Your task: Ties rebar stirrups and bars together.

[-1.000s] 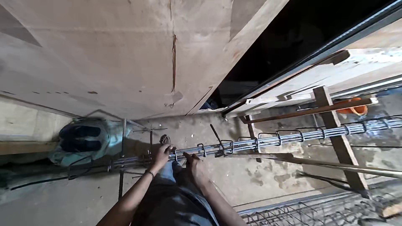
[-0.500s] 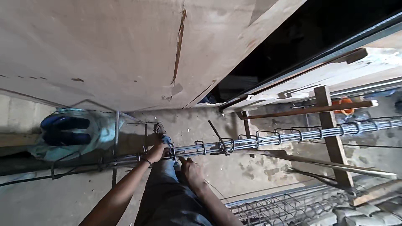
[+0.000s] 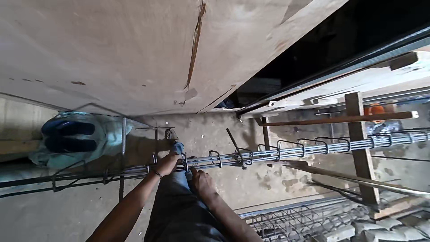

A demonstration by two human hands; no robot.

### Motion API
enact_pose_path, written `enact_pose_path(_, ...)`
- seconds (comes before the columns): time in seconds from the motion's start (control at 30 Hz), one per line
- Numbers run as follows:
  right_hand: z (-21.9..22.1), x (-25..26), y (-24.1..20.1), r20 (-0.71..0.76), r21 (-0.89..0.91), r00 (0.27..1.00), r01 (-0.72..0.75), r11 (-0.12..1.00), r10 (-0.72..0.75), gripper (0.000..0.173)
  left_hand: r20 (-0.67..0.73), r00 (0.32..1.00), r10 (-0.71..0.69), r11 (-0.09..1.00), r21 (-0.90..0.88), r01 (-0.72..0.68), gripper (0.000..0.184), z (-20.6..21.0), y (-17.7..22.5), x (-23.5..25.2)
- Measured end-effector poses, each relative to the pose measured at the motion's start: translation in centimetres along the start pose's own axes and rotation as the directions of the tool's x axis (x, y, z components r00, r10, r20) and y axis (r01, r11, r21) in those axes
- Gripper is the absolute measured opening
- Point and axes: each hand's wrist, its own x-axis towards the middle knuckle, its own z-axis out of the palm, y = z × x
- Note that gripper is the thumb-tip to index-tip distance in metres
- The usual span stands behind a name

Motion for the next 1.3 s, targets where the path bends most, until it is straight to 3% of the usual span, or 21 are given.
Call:
enact_pose_path(0.23, -1.5, 0.1, -1.4, 0.053, 0.056, 0.998, -0.048, 0.997, 0.045, 0.038, -0.074, 0.996, -0.04, 0.987, -0.157, 0.028, 0.032, 0.8, -1.2, -0.4)
enact_pose_path(0.4, -1.9, 0.8, -3.5, 0.062, 0.037, 0.997, -0.047, 0.998, 0.044, 0.036, -0.082, 0.996, -0.029, 0.987, -0.162, 0.016, 0.033, 0.4, -1.0, -0.6)
enact_pose_path(0.5, -1.0, 1.3, -4.1, 0.036, 0.031, 0.998, -0.056, 0.998, 0.055, 0.04, -0.113, 0.98, -0.162, 0.973, -0.184, 0.14, 0.041, 0.0, -0.6, -0.4)
enact_pose_path(0.57, -0.2, 1.6, -4.2, 0.016, 0.036, 0.998, -0.06, 0.998, 0.059, 0.044, -0.068, 0.937, -0.342, 0.927, -0.187, 0.325, 0.044, -1.4, 0.4, -0.3)
enact_pose_path(0.63, 1.0, 2.0, -4.0, -0.008, 0.045, 0.999, -0.049, 0.998, 0.05, 0.048, -0.005, 0.912, -0.41, 0.9, -0.163, 0.404, 0.047, -2.1, 0.5, 0.0)
enact_pose_path(0.77, 2.9, 2.7, -3.6, -0.077, 0.071, 0.996, -0.033, 0.997, 0.039, 0.046, 0.078, 0.897, -0.436, 0.87, -0.218, 0.442, 0.047, -1.8, 1.3, 1.2)
enact_pose_path(0.93, 2.9, 3.2, -3.8, -0.122, 0.071, 0.991, -0.054, 0.996, 0.063, 0.04, -0.004, 0.83, -0.557, 0.766, -0.388, 0.512, 0.056, -0.4, 2.2, 2.5)
enact_pose_path(1.1, 3.0, 3.8, -3.2, -0.182, 0.089, 0.983, 0.015, 0.996, 0.002, 0.039, -0.05, 0.803, -0.594, 0.764, -0.347, 0.544, 0.069, -0.5, 3.5, 2.4)
enact_pose_path(1.3, -0.9, 2.2, -1.5, -0.037, -0.012, 0.999, 0.039, 0.999, -0.04, 0.039, -0.069, 0.805, -0.589, 0.765, -0.367, 0.528, 0.059, -0.2, 3.6, 2.5)
